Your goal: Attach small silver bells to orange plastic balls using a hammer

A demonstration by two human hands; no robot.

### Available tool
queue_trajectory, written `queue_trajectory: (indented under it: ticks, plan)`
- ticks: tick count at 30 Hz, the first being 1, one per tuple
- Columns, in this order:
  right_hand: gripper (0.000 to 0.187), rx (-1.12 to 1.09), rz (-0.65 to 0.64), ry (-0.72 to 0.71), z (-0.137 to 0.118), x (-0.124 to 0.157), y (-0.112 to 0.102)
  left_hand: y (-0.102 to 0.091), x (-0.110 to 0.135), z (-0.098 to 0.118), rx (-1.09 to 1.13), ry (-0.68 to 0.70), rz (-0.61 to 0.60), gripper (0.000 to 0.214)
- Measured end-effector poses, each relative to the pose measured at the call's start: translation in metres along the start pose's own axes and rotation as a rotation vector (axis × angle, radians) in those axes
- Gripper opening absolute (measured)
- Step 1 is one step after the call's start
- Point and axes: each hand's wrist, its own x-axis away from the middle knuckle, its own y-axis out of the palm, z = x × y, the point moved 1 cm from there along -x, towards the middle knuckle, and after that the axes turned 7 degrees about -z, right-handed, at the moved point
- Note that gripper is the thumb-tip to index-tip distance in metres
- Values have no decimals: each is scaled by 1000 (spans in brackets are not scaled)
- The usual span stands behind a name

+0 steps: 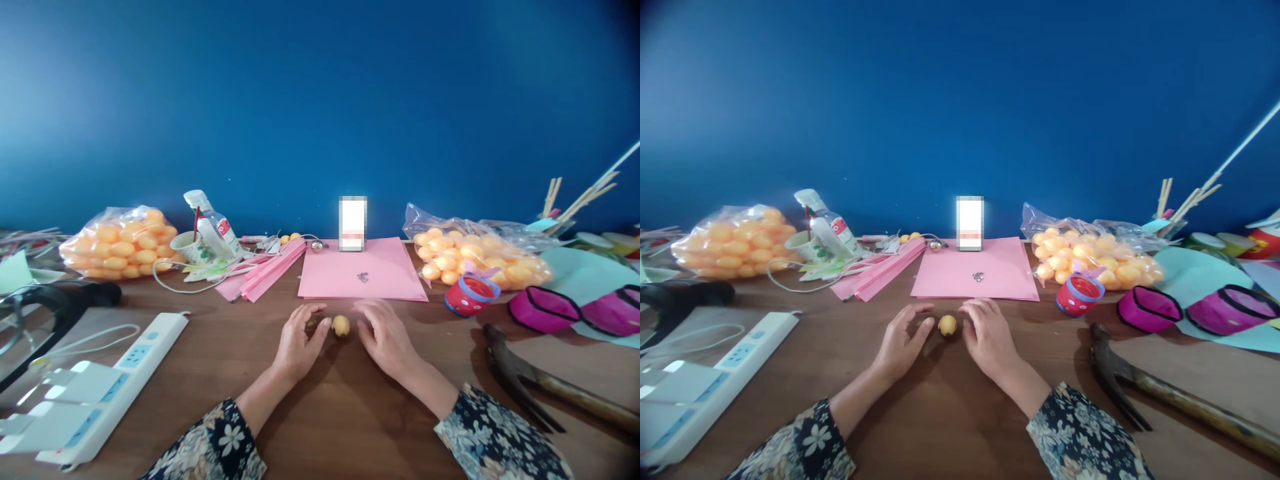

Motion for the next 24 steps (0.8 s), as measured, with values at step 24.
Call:
queue_trajectory:
  ticks: [24]
  plan:
    - [31, 18, -55, -14, -2, 5, 11, 6, -3, -2, -147, 97, -168, 35]
